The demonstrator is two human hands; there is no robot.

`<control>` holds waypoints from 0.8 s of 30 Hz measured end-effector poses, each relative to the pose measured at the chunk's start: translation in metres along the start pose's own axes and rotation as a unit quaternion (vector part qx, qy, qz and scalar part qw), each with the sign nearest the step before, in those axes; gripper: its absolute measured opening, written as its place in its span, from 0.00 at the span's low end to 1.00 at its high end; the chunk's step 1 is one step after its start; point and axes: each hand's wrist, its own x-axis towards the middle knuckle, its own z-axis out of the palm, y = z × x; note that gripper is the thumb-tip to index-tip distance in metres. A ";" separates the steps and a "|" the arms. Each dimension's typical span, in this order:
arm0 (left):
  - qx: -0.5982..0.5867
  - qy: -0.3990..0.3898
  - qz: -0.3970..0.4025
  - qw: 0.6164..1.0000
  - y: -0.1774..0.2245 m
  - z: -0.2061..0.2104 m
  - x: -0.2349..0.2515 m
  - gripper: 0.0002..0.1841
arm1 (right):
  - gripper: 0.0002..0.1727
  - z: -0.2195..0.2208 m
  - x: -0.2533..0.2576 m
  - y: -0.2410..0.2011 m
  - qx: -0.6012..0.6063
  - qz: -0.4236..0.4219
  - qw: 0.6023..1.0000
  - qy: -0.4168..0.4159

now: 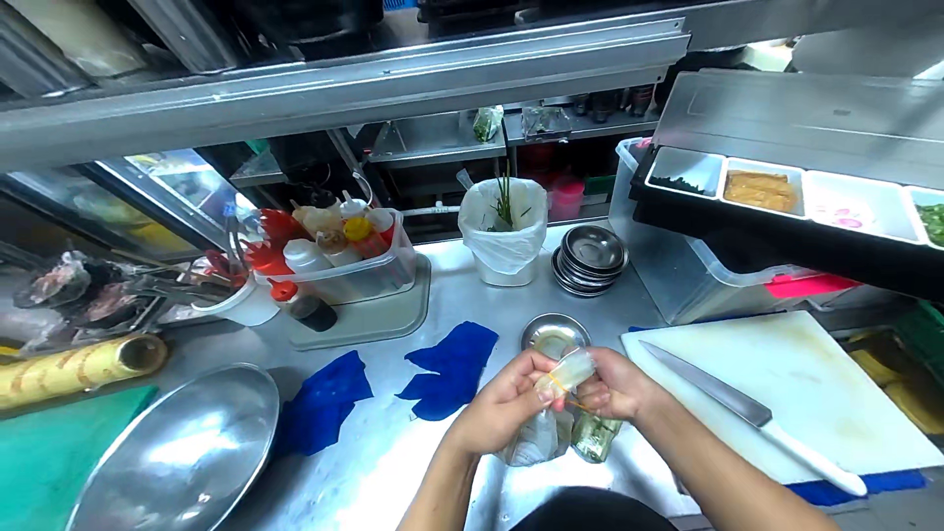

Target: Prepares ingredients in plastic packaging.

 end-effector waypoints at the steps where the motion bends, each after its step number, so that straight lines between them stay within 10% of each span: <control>1: 0.016 0.007 -0.001 1.000 0.001 0.001 -0.001 0.13 | 0.14 0.004 0.003 -0.007 -0.032 0.008 0.999 0.004; 8: 0.269 0.047 -0.112 0.955 0.018 0.027 0.008 0.14 | 0.12 0.071 -0.029 -0.053 -0.346 -0.034 0.937 0.033; 13: 0.262 0.148 -0.147 0.942 0.016 0.033 0.020 0.09 | 0.16 0.122 -0.088 -0.048 -0.768 -0.159 0.613 0.094; 15: 0.241 0.193 -0.135 0.941 0.013 0.033 0.021 0.07 | 0.16 0.112 -0.100 -0.024 -0.796 -0.221 0.558 0.082; 20: 0.204 0.239 -0.133 0.940 0.012 0.031 0.019 0.06 | 0.16 0.059 -0.101 0.039 -0.702 -0.367 0.607 0.068; 24: 0.152 0.190 -0.116 0.963 0.012 0.016 0.013 0.06 | 0.17 0.011 -0.086 0.069 -0.494 -0.343 0.796 0.065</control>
